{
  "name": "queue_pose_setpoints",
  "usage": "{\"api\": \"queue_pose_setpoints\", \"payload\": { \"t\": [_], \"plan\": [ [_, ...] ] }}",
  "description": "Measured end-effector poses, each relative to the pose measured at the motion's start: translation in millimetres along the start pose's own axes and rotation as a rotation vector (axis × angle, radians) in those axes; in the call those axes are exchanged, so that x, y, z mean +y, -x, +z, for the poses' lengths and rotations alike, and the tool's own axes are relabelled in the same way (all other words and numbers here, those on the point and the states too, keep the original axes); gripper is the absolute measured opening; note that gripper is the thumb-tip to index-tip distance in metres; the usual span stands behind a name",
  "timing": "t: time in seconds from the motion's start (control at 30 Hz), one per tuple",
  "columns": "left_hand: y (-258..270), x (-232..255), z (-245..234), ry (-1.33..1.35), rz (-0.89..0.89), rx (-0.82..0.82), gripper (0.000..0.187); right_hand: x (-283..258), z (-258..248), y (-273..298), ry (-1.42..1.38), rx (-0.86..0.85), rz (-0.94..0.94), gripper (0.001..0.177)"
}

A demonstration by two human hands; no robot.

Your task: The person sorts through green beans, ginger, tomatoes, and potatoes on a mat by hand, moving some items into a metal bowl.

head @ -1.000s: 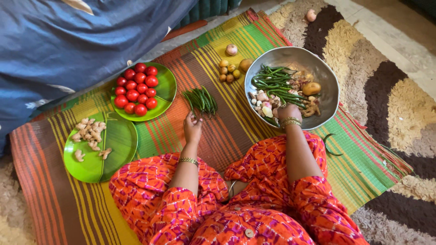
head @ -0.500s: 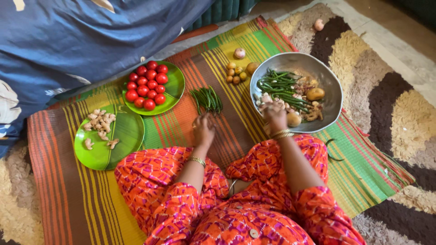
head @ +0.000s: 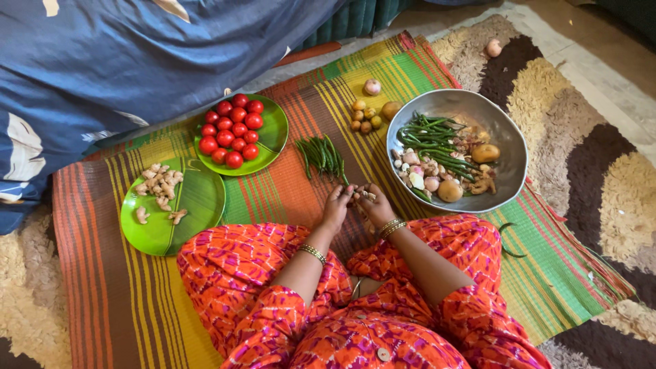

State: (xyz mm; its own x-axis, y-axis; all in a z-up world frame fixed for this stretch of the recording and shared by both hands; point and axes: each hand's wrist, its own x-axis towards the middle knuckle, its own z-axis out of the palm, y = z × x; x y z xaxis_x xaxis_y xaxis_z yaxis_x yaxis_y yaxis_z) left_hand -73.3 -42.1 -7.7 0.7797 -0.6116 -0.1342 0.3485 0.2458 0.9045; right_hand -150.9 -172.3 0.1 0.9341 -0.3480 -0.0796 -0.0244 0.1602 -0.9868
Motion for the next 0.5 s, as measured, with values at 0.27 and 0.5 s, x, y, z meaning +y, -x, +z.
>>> {"api": "queue_pose_setpoints", "payload": {
  "t": [0.27,0.5],
  "plan": [
    [13.6,37.5,-9.0,-0.065,-0.065,0.288,0.034,-20.5,11.8,4.3,0.204,-0.052,0.173,0.017],
    [4.0,55.6,-13.8,0.070,0.102,0.417,0.032,-38.3,16.4,5.2,0.229,-0.142,0.164,0.017]
  ]
}}
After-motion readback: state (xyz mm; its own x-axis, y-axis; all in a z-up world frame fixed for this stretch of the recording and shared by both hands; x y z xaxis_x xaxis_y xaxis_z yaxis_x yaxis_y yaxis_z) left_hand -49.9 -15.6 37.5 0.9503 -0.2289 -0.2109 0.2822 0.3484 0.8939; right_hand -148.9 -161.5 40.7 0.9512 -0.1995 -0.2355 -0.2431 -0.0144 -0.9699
